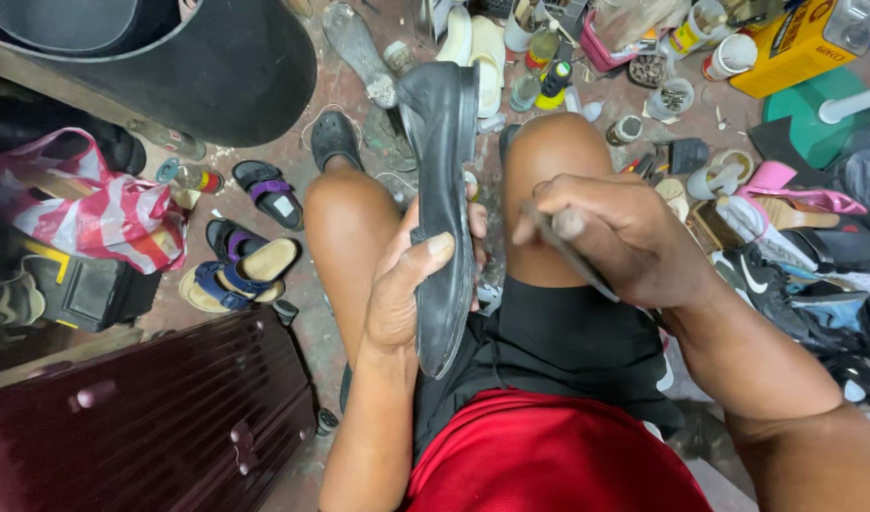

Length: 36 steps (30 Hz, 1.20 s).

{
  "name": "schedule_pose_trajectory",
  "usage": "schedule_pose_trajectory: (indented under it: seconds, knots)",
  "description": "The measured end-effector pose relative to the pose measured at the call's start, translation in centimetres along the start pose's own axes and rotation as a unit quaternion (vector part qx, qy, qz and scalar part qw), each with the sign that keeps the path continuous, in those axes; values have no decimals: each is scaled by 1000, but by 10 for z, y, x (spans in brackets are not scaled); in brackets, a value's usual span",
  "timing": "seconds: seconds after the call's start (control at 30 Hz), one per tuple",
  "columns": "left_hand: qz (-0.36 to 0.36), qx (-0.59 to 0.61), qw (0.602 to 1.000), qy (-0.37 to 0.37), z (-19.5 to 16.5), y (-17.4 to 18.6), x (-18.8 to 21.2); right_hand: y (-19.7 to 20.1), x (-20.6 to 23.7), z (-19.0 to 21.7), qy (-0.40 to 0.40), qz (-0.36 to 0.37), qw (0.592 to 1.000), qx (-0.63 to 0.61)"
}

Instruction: The person holds a black high-heeled shoe and uses a knife to scrape and trim the sole and heel areas. They rotate the shoe to access different edges and continue scraping along the sole perimeter.

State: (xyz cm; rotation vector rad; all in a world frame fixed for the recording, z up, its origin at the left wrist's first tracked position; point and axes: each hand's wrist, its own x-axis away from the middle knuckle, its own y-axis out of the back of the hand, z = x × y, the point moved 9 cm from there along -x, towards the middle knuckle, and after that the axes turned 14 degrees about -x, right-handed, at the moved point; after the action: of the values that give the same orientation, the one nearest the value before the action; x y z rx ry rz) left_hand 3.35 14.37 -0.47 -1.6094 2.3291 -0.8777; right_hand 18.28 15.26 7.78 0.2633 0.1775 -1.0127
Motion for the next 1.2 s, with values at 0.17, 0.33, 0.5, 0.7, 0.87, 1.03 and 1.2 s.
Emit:
schedule_pose_trajectory:
  seconds: [0.17,0.33,0.5,0.7,0.87,1.03,1.2]
  knots:
    - [-1,-28,1000,4,8,-1,-7,7,-2,13,75,-52,963,254]
    - [-17,-87,996,-20,21,-1,-19,14,2,-12,110,-100,924,352]
    - [-28,-93,995,11,44,2,-24,20,23,-36,91,-119,918,366]
    - [-30,-137,990,20,59,7,-32,21,34,-61,54,-110,917,379]
    - [-30,-228,973,-12,57,10,-31,26,41,-66,56,-125,919,369]
    - [-22,-231,973,-9,57,11,-30,24,39,-64,66,-113,927,351]
    - [-19,-221,975,-1,55,9,-28,21,35,-63,59,-106,927,355]
